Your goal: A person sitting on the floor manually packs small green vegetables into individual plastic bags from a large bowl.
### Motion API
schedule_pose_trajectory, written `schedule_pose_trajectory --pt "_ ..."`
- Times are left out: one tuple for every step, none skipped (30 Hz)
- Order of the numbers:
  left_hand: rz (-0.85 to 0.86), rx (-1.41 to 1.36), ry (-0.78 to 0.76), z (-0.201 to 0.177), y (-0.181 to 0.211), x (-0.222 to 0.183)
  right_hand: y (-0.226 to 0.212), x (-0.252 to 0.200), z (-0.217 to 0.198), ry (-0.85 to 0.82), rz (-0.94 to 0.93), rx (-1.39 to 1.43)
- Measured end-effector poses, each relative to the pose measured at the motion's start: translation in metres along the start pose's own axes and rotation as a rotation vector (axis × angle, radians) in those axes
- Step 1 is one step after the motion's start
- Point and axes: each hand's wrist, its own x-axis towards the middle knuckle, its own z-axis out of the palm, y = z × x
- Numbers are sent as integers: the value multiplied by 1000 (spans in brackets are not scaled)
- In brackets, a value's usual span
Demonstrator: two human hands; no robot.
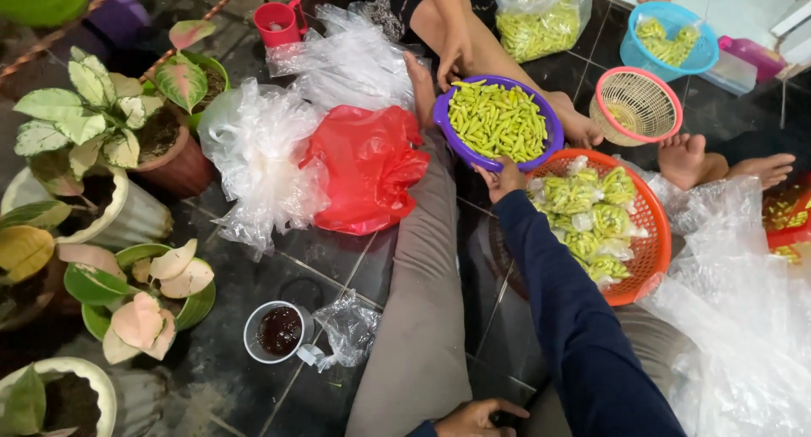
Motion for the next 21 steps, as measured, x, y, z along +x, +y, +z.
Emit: schedule_pose_trajectory --pt "-8 0 -2 3 6 -2 -1 0 -2 5 0 6" --pt "-27 2 15 7 13 -5 0 0 -4 7 9 -7" --pt "-40 5 37 9 20 -6 1 1 -2 3 21 -24" --pt "-41 5 40 7 14 -5 1 -2 -3 3 23 -22" --pt "6 -12 9 5 8 -4 2 -5 -3 8 2 -35" --pt "54 -29 -22 3 2 -2 2 -8 -3 14 -20 -48" --pt "52 -34 -21 9 16 -7 2 -15 0 18 -17 -49" --pt "8 1 30 15 31 -12 2 -21 2 9 -19 -50" --pt "-36 34 76 21 46 -16 -1 -28 4 1 -24 -52" --pt "-39 29 74 23 43 -17 0 -28 2 7 -24 -54" --pt "-24 -43 73 24 42 -17 -1 -27 2 5 -5 -33" --pt "-9 -116 72 25 40 -17 -2 -26 2 3 14 -11" --pt "-13 -117 70 27 42 -18 -2 -23 0 8 13 -9" --pt "-49 -199 84 29 45 -18 -3 -19 -1 -15 5 -11" --pt "-88 -282 97 32 47 -19 -5 -16 -5 -34 -4 -11" --pt "-96 -284 93 30 48 -19 -3 -12 1 -26 -7 -8" --pt "-81 -200 131 31 48 -22 -8 -11 -3 -27 -35 -19" --pt "-66 -115 166 32 47 -22 -13 -10 -7 -28 -64 -30" --pt "-91 -123 145 36 54 -25 -19 -12 -6 1 -77 -19" --pt "-95 -111 163 39 61 -27 -25 -14 -5 -48 -46 -12" --pt "-87 -93 187 38 70 -27 -30 -12 4 -111 -13 -8"
